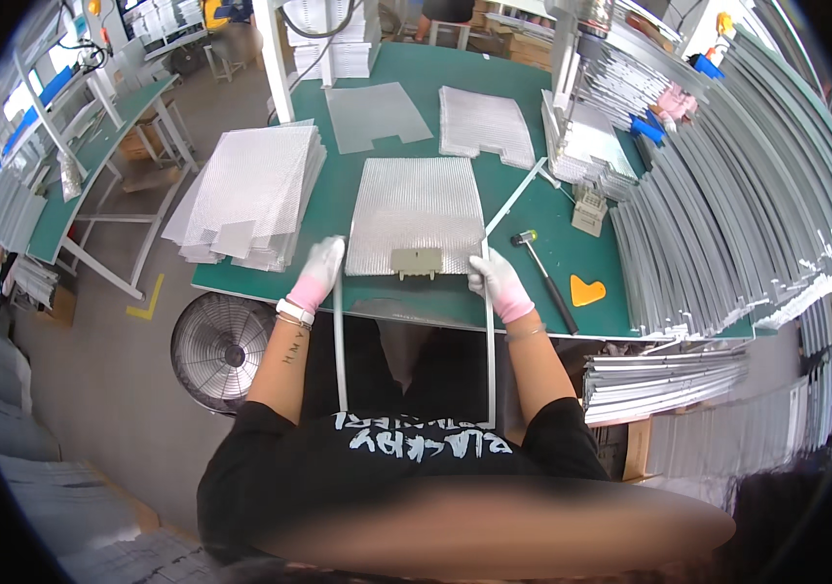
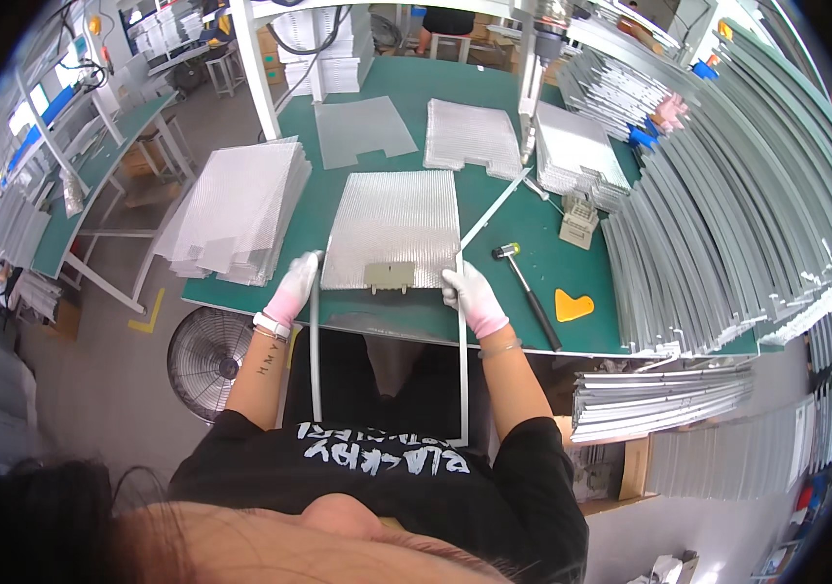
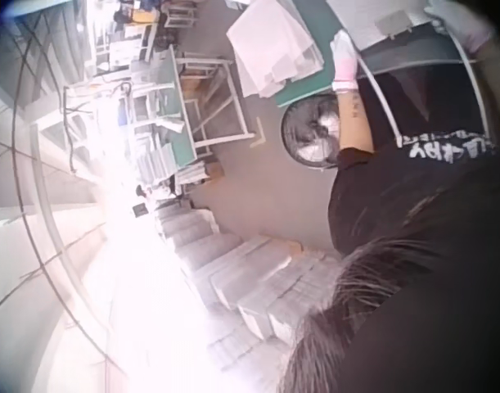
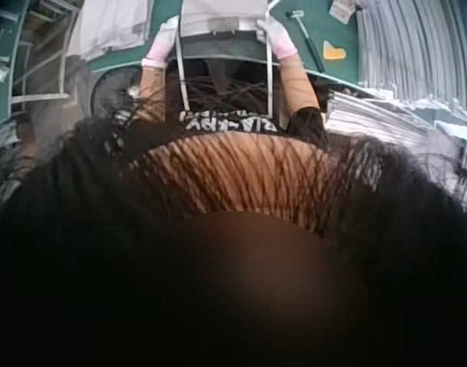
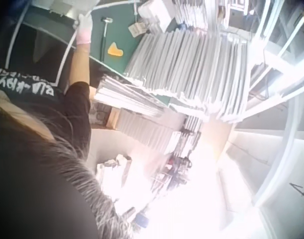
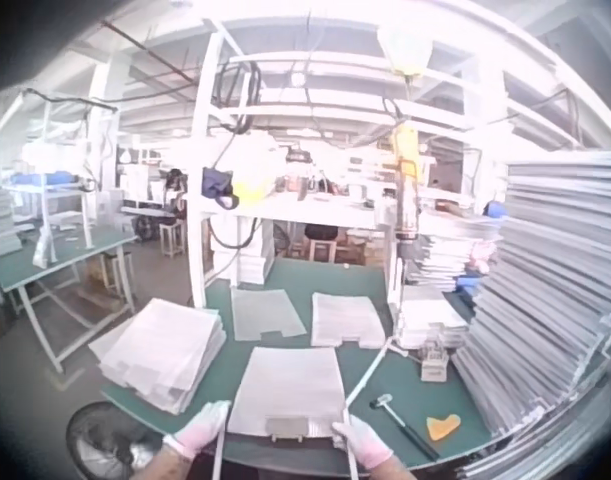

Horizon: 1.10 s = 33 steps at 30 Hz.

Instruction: Assembling metal frames onto mesh filter panels using a hammer and an electric screwdriver.

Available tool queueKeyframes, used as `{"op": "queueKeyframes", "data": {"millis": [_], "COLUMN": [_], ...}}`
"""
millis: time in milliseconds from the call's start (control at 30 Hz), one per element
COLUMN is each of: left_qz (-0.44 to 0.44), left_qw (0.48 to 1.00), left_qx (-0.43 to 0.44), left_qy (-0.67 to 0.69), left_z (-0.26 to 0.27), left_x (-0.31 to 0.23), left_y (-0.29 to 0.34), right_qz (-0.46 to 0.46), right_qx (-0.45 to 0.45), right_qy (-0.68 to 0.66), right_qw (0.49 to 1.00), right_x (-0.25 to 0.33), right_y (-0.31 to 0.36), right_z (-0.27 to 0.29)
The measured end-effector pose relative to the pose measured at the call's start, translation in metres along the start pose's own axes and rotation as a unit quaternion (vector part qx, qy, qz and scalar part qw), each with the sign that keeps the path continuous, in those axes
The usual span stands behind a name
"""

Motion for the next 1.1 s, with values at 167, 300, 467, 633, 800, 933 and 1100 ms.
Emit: {"op": "queueKeyframes", "data": {"millis": [167, 300, 467, 633, 800, 933, 1100], "left_qz": [0.063, 0.03, 0.064, -0.013, -0.092, -0.105, -0.097], "left_qw": [0.837, 0.863, 0.928, 0.986, 0.923, 0.923, 0.899], "left_qx": [0.103, 0.219, 0.081, -0.041, 0.091, 0.062, 0.032], "left_qy": [0.533, 0.454, 0.358, 0.158, 0.363, 0.365, 0.425], "left_z": [-0.01, -0.009, 0.001, 0.014, 0.028, 0.043, 0.063], "left_x": [-0.064, -0.093, -0.122, -0.154, -0.172, -0.167, -0.156], "left_y": [0.007, 0.018, 0.022, 0.039, 0.059, 0.088, 0.119], "right_qz": [-0.022, 0.046, 0.127, 0.165, 0.213, 0.231, 0.25], "right_qx": [-0.05, -0.037, -0.053, -0.031, -0.039, -0.019, 0.035], "right_qy": [0.037, 0.007, 0.008, 0.018, 0.058, 0.073, 0.103], "right_qw": [0.998, 0.998, 0.99, 0.986, 0.975, 0.97, 0.962], "right_x": [-0.001, 0.016, 0.048, 0.072, 0.081, 0.082, 0.091], "right_y": [0.009, 0.022, 0.043, 0.059, 0.077, 0.085, 0.088], "right_z": [0.008, -0.001, -0.003, -0.027, -0.039, -0.056, -0.082]}}
Point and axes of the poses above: each hand's wrist, its own y-axis away from the middle knuckle, its own z-axis out of the back of the hand, x = y × z, the point moved 5 cm from there along -y, towards the middle knuckle, and after that the axes turned 7 degrees about z, right-handed, at the moved point
